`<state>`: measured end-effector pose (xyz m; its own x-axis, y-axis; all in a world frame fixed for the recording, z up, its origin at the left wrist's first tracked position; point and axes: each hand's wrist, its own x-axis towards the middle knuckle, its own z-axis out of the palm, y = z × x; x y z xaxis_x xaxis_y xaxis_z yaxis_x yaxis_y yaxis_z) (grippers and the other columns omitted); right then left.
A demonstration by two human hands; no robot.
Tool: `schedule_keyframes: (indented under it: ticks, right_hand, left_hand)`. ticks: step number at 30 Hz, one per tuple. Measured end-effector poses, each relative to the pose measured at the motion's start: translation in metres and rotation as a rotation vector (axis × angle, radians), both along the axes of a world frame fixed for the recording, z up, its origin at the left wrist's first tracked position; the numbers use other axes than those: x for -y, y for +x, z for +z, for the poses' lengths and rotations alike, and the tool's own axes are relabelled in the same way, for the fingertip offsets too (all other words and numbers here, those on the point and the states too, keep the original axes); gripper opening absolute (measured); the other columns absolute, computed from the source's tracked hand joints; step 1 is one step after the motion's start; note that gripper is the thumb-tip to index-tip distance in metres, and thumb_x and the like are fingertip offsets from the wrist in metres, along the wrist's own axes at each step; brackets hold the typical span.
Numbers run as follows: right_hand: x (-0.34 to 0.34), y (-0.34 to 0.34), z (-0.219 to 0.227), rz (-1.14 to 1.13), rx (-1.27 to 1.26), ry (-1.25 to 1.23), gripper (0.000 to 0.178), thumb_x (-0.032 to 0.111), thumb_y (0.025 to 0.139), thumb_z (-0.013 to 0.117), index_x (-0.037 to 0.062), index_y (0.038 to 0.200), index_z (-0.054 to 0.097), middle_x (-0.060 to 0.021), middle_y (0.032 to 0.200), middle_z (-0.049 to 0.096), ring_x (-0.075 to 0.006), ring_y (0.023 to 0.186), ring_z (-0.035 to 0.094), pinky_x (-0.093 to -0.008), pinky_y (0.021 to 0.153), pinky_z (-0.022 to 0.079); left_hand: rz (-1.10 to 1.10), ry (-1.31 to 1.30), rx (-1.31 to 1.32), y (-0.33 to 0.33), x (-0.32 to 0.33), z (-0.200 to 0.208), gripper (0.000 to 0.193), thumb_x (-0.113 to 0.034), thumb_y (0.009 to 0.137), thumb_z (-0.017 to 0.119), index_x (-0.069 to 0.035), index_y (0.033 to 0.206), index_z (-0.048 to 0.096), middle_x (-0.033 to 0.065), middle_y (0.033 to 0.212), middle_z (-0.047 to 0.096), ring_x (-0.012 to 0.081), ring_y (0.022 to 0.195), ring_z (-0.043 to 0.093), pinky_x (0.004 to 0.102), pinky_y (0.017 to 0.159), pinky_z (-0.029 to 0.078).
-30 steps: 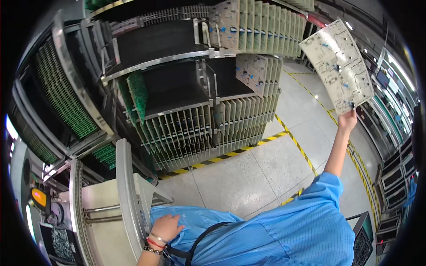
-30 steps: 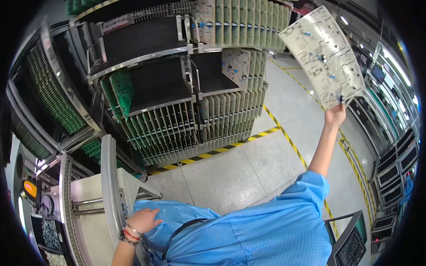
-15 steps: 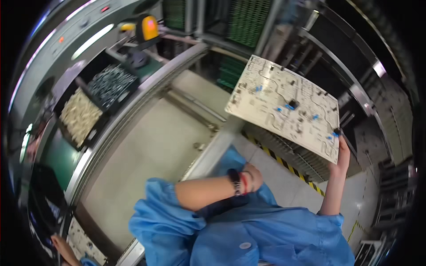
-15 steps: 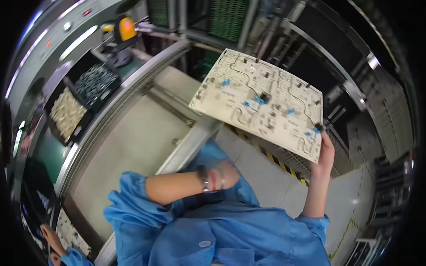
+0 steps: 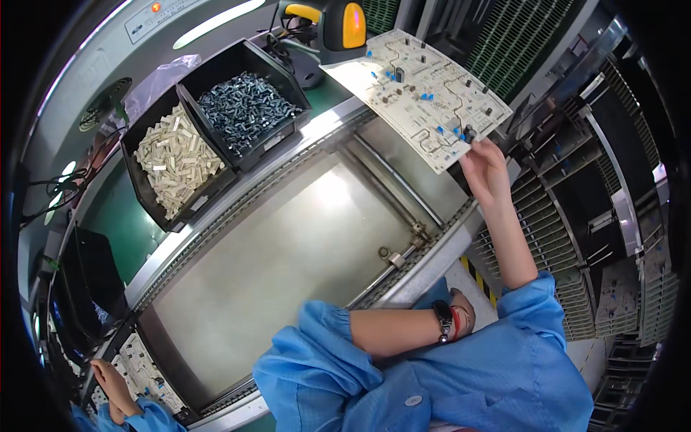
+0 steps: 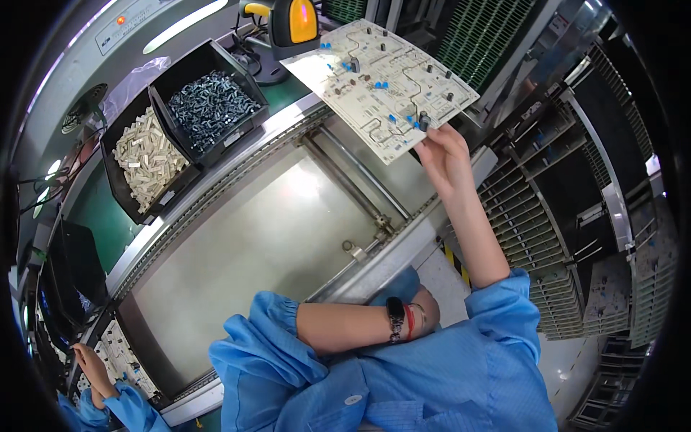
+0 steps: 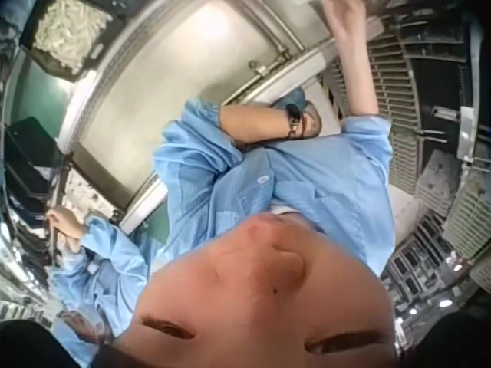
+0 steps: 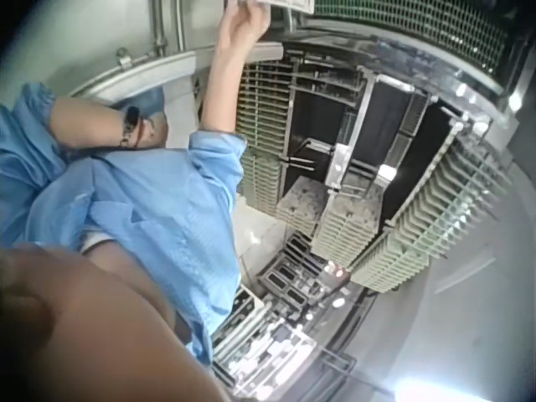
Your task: The recorder inserts electronic components onto a printed circuit board on a production line.
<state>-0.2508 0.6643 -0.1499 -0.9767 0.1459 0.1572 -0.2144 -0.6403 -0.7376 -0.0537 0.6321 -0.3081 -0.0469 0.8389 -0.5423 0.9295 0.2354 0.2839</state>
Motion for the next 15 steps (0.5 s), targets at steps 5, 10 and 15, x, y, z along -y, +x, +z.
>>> schedule_keyframes:
  ticks: [5, 10, 15]
  right_hand:
    - [-0.009, -0.033, -0.025, 0.022, 0.054, 0.005, 0.029, -0.007, 0.080, 0.049, -0.0096, 0.109, 0.049, -0.0169, 0.116, 0.053, -0.0263, 0.114, 0.049, -0.0409, 0.105, 0.034]
    - [0.001, -0.049, -0.031, 0.092, 0.049, -0.054, 0.018, -0.009, 0.078, 0.051, -0.0080, 0.096, 0.052, -0.0164, 0.110, 0.055, -0.0259, 0.108, 0.052, -0.0418, 0.103, 0.036]
    - [0.017, -0.049, -0.020, 0.040, 0.129, 0.020, 0.013, -0.010, 0.078, 0.051, -0.0065, 0.090, 0.053, -0.0154, 0.104, 0.056, -0.0255, 0.103, 0.054, -0.0411, 0.099, 0.040]
  left_hand:
    - [-0.089, 0.001, 0.009, -0.001, 0.011, 0.028, 0.041, -0.044, 0.081, 0.050, -0.016, 0.107, 0.065, 0.0067, 0.109, 0.063, 0.0256, 0.099, 0.058, 0.0592, 0.080, 0.037]
    - [-0.118, -0.042, 0.085, -0.019, 0.038, 0.079, 0.040, -0.041, 0.086, 0.046, -0.015, 0.112, 0.063, 0.0053, 0.114, 0.061, 0.0262, 0.106, 0.055, 0.0599, 0.085, 0.033]
    - [-0.100, -0.032, 0.094, -0.022, 0.036, 0.074, 0.038, -0.038, 0.087, 0.045, -0.015, 0.113, 0.062, 0.0055, 0.116, 0.060, 0.0263, 0.107, 0.055, 0.0588, 0.086, 0.032]
